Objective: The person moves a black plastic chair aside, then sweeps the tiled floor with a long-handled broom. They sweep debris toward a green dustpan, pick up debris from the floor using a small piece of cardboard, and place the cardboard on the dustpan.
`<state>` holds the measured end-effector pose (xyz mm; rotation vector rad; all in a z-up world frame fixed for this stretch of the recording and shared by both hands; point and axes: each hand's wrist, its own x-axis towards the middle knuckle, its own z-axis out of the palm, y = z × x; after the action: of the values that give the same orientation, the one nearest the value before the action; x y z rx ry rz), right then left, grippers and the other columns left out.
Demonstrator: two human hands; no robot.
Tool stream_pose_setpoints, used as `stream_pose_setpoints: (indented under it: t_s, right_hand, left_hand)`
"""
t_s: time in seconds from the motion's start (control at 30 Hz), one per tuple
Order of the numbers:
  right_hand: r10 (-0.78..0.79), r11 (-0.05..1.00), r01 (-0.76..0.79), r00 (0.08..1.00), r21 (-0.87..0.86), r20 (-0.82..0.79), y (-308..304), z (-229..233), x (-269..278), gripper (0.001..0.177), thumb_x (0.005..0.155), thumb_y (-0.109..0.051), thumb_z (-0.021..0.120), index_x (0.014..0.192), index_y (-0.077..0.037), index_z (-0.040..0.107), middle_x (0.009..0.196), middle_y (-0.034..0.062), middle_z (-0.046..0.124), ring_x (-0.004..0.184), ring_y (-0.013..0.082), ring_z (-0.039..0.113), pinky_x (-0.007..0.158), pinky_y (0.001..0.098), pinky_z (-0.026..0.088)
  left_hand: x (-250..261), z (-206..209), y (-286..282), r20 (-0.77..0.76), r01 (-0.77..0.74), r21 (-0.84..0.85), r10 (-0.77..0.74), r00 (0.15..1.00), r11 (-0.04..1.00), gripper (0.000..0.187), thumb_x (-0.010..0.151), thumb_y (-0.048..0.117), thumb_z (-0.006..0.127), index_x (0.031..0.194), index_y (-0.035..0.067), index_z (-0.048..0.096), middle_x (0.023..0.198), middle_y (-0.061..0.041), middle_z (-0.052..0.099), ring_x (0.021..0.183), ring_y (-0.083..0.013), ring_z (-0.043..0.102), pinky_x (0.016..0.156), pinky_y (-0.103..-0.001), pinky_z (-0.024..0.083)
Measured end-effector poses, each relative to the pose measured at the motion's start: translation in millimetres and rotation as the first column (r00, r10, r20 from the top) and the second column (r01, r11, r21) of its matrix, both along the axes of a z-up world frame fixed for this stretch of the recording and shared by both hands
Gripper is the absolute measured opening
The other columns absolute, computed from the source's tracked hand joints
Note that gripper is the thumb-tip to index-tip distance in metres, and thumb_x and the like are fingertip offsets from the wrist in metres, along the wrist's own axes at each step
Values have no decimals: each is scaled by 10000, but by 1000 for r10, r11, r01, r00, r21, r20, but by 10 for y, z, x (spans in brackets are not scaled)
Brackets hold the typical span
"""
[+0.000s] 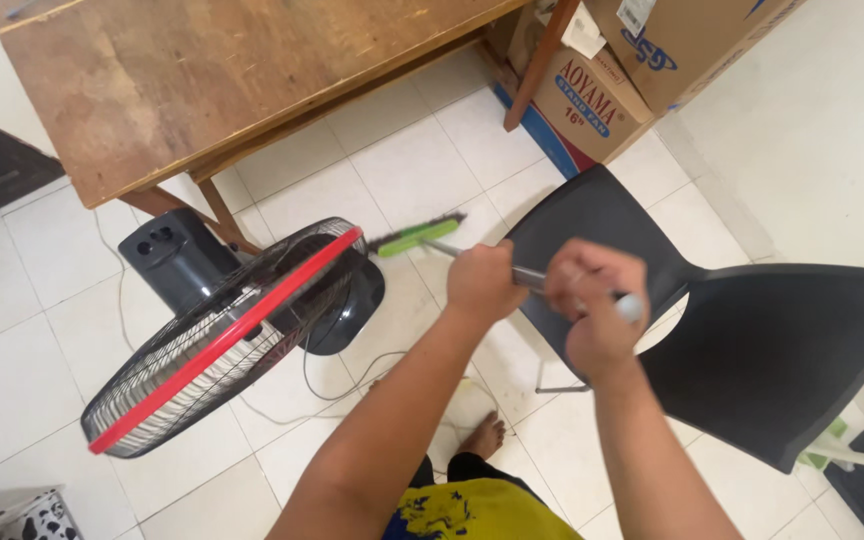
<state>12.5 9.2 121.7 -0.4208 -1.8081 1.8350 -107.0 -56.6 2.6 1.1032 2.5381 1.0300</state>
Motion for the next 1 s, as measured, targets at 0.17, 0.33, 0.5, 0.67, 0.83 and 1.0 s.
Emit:
stream_pose_setpoints:
  t_s: [0.17, 0.33, 0.5, 0.67, 0.83, 1.0]
  right_hand:
    - [29, 998, -33, 996, -46, -88, -33, 360, 95, 263, 892, -170, 492, 701, 10, 478, 571, 50, 427, 509, 101, 327, 491, 277, 266]
    - [125, 987, -134, 987, -91, -100, -31, 544, 235, 253, 879, -169, 518, 711, 17, 479, 574, 34, 404, 522, 101, 322, 497, 274, 246]
    - [176, 970, -186, 982, -157, -71, -92, 637, 458, 254, 844, -189, 540, 719, 30, 504, 569, 43, 424, 503, 102, 330, 471, 271, 236]
    - [226, 956, -243, 967, -164, -115, -130, 596, 439, 318, 895, -231, 585, 739, 34, 507, 591, 18, 392, 521, 103, 324, 493, 284, 243]
    - [359, 921, -374, 923, -110, -139, -66, 734, 294, 572, 920, -499, 585, 809, 62, 573, 594, 18, 428, 530, 105, 334, 507, 278, 237]
    - [589, 803, -596, 797, -14, -132, -53, 1009, 53, 630, 856, -585, 587, 762, 38, 572, 570, -7, 430, 494, 80, 358, 500, 257, 242]
  left_hand:
    - [281, 345, -68, 71, 22, -54, -18, 997, 998, 165, 697, 182, 717, 788, 61, 651, 706, -217, 690, 711, -413, 708, 686, -496, 575]
    - [546, 481, -170, 127, 21, -51, -14, 992, 998, 187, 721, 202, 722, 787, 44, 648, 702, -210, 687, 691, -408, 696, 646, -495, 560]
    - [767, 534, -363, 126, 34, -86, -23, 992, 996, 243, 760, 255, 740, 810, 37, 645, 703, -205, 684, 678, -392, 699, 637, -480, 561]
    - [651, 594, -478, 88, 102, -77, -95, 992, 992, 267, 707, 293, 778, 799, 62, 681, 697, -172, 701, 678, -361, 705, 646, -465, 563]
    - [264, 607, -512, 123, 210, 81, -218, 968, 974, 257, 676, 351, 833, 821, 146, 780, 732, -110, 754, 693, -310, 724, 665, -421, 559]
    - [-11, 381, -396, 231, 240, 366, -337, 913, 899, 225, 715, 236, 792, 892, 98, 781, 827, -98, 773, 775, -199, 763, 693, -338, 596]
